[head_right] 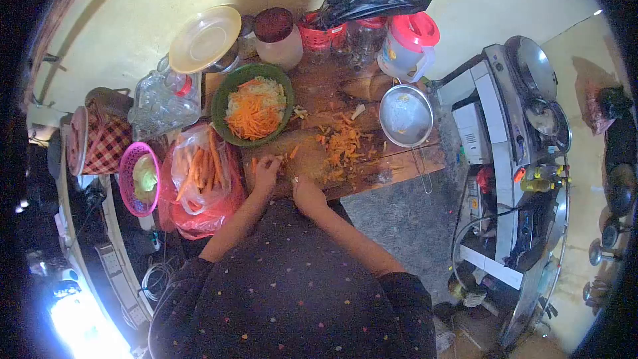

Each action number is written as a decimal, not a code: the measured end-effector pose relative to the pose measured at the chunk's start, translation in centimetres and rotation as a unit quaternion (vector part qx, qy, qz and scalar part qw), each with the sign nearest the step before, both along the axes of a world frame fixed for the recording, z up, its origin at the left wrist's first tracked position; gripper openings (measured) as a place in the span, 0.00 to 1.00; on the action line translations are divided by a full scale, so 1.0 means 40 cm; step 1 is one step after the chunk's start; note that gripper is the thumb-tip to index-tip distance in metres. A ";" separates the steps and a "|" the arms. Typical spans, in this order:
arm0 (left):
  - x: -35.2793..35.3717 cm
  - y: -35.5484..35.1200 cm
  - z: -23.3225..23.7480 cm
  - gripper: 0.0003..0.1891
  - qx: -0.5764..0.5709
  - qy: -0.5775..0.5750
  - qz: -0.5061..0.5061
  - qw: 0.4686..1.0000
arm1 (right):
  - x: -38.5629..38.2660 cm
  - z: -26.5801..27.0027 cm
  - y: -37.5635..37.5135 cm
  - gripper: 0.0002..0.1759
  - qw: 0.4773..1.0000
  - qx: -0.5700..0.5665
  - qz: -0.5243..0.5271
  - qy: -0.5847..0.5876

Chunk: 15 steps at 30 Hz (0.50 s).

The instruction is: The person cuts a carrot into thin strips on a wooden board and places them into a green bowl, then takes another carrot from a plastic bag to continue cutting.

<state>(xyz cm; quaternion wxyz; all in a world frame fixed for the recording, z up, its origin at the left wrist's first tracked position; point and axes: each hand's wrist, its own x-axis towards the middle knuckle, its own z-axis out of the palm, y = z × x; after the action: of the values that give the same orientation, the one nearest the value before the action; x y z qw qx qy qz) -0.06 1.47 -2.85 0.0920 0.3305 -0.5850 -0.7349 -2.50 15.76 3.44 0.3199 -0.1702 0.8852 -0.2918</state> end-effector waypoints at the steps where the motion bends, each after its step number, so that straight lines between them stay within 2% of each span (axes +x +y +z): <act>1: 0.001 -0.001 -0.010 0.06 0.014 0.012 0.005 1.000 | -0.001 -0.011 0.001 0.18 1.000 -0.008 -0.002 0.000; 5: 0.002 0.000 -0.038 0.06 0.043 0.041 0.017 0.998 | -0.002 -0.024 0.001 0.19 1.000 0.026 0.000 -0.011; 11: 0.005 0.000 -0.011 0.05 0.049 0.020 0.008 0.999 | 0.022 -0.097 0.047 0.18 1.000 -0.005 0.022 0.020; 15: 0.004 -0.002 -0.011 0.05 0.070 0.006 0.005 0.998 | 0.022 -0.043 0.087 0.17 0.999 0.031 0.026 -0.008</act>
<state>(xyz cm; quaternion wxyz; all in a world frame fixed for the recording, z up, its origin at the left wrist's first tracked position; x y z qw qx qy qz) 0.10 1.40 -3.30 0.0761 0.3346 -0.5301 -0.7754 -1.62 19.25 1.72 0.3396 -0.1808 0.8864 -0.2574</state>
